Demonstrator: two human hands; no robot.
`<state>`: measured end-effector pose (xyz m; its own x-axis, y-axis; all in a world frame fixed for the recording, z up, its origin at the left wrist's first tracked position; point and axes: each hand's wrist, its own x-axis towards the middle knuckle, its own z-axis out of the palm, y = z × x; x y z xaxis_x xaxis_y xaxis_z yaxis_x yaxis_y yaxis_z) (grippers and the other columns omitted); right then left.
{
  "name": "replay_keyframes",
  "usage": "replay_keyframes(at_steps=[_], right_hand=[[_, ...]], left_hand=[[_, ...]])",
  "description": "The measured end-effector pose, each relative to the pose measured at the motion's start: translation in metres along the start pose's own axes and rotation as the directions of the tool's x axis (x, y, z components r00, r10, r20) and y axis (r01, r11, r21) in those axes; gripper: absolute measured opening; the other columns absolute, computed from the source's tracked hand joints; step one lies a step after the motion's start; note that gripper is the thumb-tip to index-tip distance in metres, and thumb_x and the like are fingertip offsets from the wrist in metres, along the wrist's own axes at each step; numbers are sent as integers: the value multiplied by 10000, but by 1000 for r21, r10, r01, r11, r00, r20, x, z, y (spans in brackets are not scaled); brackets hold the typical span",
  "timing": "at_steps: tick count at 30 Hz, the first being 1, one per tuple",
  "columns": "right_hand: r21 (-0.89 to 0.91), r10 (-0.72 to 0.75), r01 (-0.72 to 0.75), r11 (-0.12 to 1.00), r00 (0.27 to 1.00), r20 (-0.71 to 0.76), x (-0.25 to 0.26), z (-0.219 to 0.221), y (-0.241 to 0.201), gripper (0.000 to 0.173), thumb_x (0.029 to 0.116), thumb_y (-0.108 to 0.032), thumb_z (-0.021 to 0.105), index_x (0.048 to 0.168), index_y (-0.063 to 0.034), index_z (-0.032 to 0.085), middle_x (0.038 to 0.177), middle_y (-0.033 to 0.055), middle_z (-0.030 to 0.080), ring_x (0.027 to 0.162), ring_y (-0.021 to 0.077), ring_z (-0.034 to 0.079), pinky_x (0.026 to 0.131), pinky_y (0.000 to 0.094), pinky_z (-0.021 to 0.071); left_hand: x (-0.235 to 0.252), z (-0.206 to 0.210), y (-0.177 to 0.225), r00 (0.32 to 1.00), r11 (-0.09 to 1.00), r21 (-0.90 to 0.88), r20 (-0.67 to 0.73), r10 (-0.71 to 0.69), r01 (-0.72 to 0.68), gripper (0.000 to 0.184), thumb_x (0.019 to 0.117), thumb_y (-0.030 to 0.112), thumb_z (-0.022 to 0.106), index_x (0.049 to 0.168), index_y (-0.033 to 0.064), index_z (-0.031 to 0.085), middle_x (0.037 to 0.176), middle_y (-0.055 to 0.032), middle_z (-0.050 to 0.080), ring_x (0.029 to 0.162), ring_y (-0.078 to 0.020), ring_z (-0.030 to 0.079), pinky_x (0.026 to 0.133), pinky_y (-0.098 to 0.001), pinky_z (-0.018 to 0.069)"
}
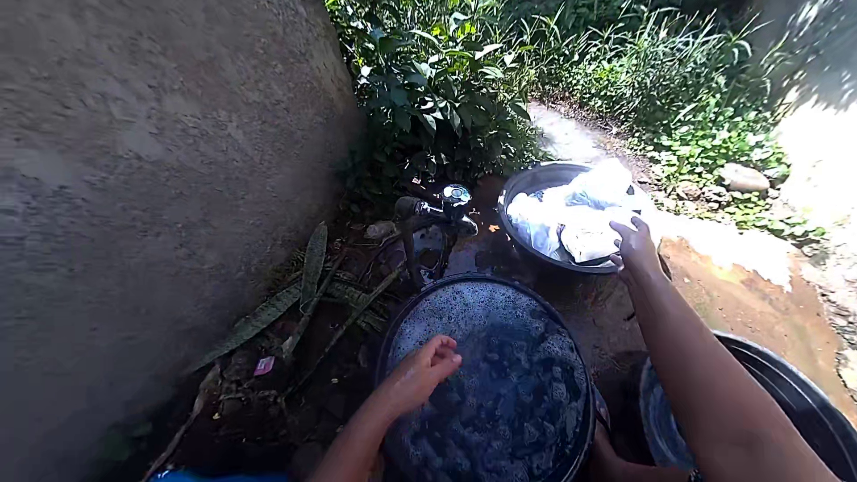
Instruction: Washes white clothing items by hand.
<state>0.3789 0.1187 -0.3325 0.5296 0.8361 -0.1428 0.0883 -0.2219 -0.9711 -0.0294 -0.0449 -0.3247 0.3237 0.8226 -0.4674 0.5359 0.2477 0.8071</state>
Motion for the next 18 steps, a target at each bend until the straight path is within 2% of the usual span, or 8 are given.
replay_keyframes(at_steps=[2, 5, 8, 10, 12, 13, 16, 18], right_hand=[[-342, -20, 54, 938, 995, 102, -37, -14, 63, 763, 936, -262, 731, 1560, -29, 359, 1552, 297, 385, 1414, 433, 416, 1113, 606, 389], [-601, 228, -138, 787, 971, 75, -131, -39, 140, 819, 905, -198, 766, 1561, 36, 335, 1575, 351, 314, 1468, 492, 321, 1189, 615, 286], [-590, 432, -346, 730, 902, 5, -207, -56, 202, 776, 921, -168, 746, 1553, 34, 345, 1520, 360, 393, 1411, 494, 413, 1148, 629, 350], [-583, 491, -379, 718, 870, 38, -235, -63, 230, 621, 943, -204, 719, 1467, 27, 478, 1403, 319, 546, 1318, 455, 530, 1096, 626, 415], [-581, 525, -397, 711, 849, 62, -243, -66, 236, 555, 981, -278, 675, 1425, 22, 531, 1353, 289, 598, 1285, 428, 564, 1082, 614, 429], [-581, 531, -398, 710, 845, 70, -243, -67, 234, 540, 983, -282, 674, 1407, 27, 546, 1347, 284, 603, 1285, 423, 566, 1085, 611, 428], [-507, 535, -421, 752, 839, 98, -244, -72, 230, 475, 941, -228, 720, 1319, 37, 610, 1275, 270, 643, 1200, 405, 616, 1019, 602, 480], [-419, 539, -449, 790, 834, 122, -244, -75, 232, 430, 923, -199, 727, 1271, 34, 631, 1192, 251, 664, 1056, 366, 660, 901, 572, 536]], left_hand=[[1, -17, -14, 995, 939, 329, -54, -88, 101, 515, 1058, 381, 546, 1444, 42, 519, 1419, -197, 571, 1319, -333, 553, 1119, -533, 418], [0, -38, -39, 959, 845, 454, -139, -246, 283, 533, 1072, 395, 518, 1463, 34, 506, 1452, -242, 530, 1363, -401, 502, 1135, -583, 375], [-4, -46, -58, 929, 818, 441, -180, -323, 370, 495, 1092, 349, 478, 1480, 41, 479, 1460, -238, 520, 1369, -389, 501, 1136, -566, 381], [-6, -36, -73, 922, 802, 455, -187, -339, 387, 479, 1089, 331, 482, 1480, 53, 483, 1460, -228, 524, 1370, -385, 502, 1132, -565, 391], [-7, -13, -90, 911, 757, 506, -208, -357, 412, 470, 1073, 323, 508, 1464, 62, 509, 1480, -218, 511, 1402, -397, 463, 1130, -592, 387], [-8, 2, -97, 906, 729, 538, -228, -357, 422, 482, 1057, 316, 537, 1463, 58, 518, 1518, -214, 473, 1450, -409, 392, 1148, -625, 345], [-18, 50, -114, 935, 683, 648, -144, -324, 336, 612, 993, 384, 644, 1487, 53, 499, 1669, -202, 247, 1568, -438, 56, 1193, -740, 70], [-29, 77, -121, 945, 684, 700, 41, -325, 205, 779, 915, 567, 690, 1508, 102, 492, 1689, -173, 212, 1574, -427, 30, 1189, -747, 8]])
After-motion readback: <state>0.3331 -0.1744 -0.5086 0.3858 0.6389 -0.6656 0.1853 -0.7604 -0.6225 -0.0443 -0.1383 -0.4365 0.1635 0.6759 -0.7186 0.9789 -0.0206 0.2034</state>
